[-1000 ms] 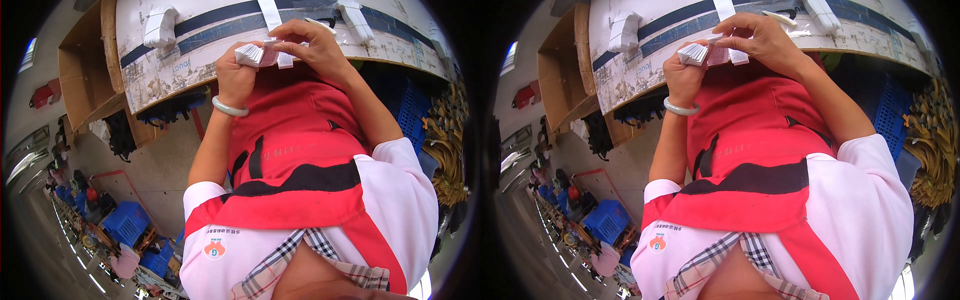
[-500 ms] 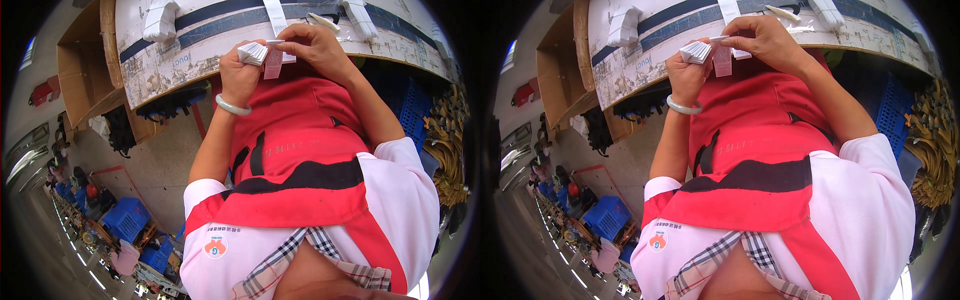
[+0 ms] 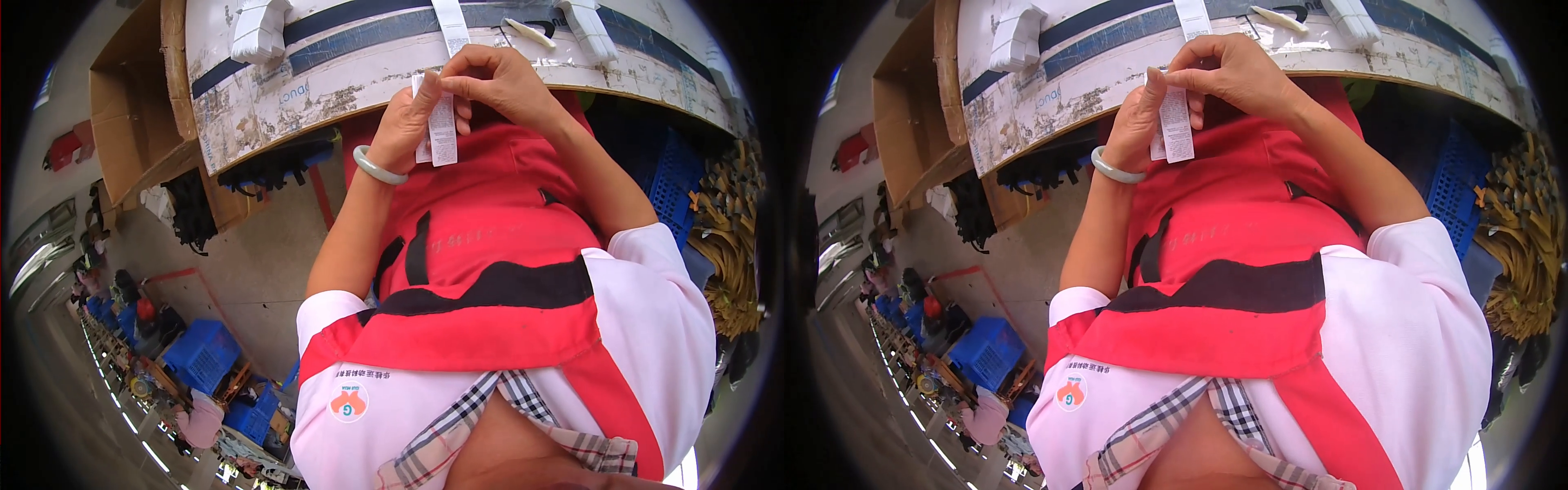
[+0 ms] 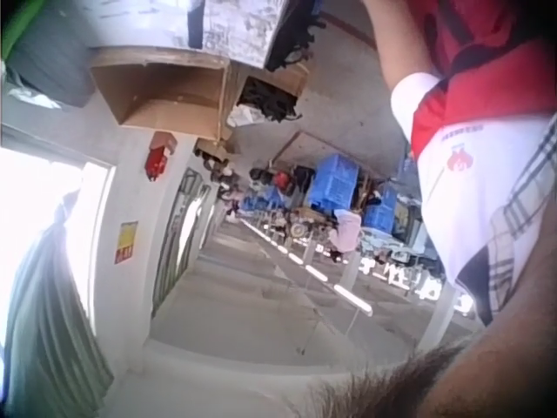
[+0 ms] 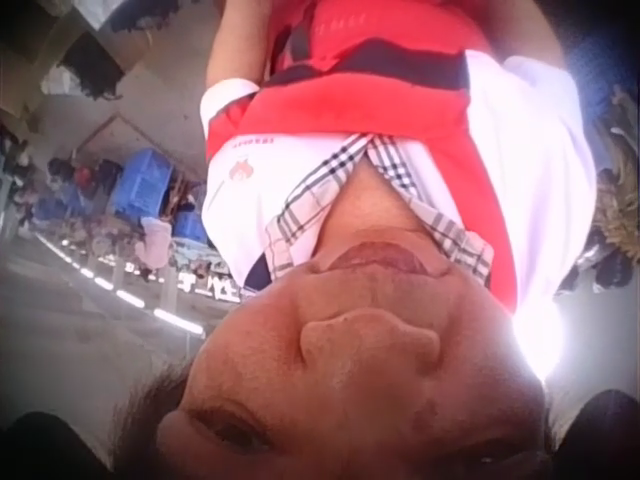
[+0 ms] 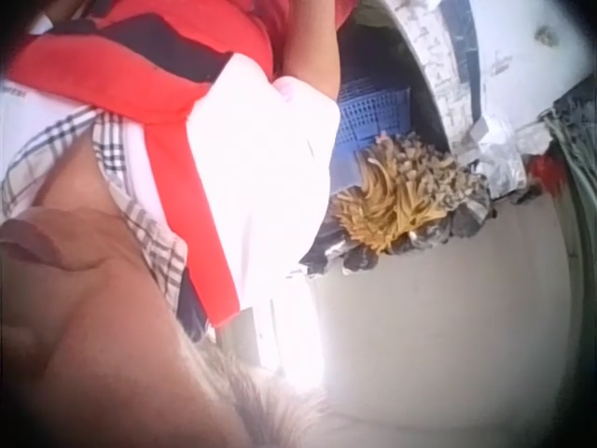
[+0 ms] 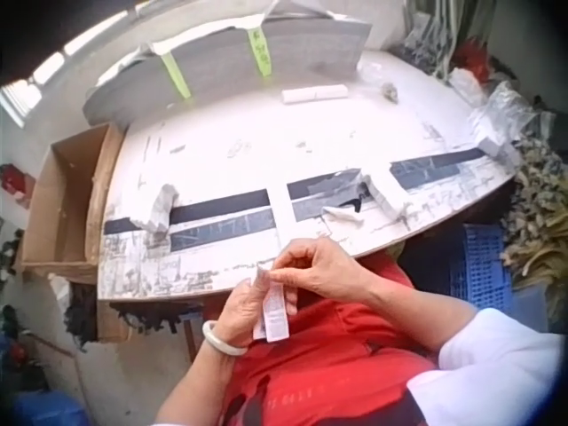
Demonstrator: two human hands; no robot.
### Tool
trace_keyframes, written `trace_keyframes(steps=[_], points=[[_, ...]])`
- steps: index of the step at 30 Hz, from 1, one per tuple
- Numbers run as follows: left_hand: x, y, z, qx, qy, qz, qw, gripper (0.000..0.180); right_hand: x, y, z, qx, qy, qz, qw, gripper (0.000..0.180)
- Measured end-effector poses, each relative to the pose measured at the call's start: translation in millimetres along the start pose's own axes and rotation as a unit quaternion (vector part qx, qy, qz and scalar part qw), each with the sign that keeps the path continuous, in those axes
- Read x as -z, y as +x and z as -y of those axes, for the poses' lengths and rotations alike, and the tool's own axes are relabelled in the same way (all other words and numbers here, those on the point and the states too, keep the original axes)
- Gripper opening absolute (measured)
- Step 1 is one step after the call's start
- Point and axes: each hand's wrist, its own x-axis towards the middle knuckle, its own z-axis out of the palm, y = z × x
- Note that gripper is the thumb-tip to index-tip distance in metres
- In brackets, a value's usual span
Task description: Folding and stacking instructional labels or manuals at an industrial workbench.
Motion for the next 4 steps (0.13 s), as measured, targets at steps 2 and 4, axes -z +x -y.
trace_keyframes(steps=[2,4], points=[[1.3,2.1,9.3,-0.038,-0.025,-0.011,0.999,0.038,6.6,6.0,-7.7,0.005,0.062,0.014,0.998,0.02],[7.5,2.6,7.2,-0.025,-0.061,0.012,0.998,0.037,24.7,20.0,-8.5,0.123,-0.282,-0.136,0.942,0.025]])
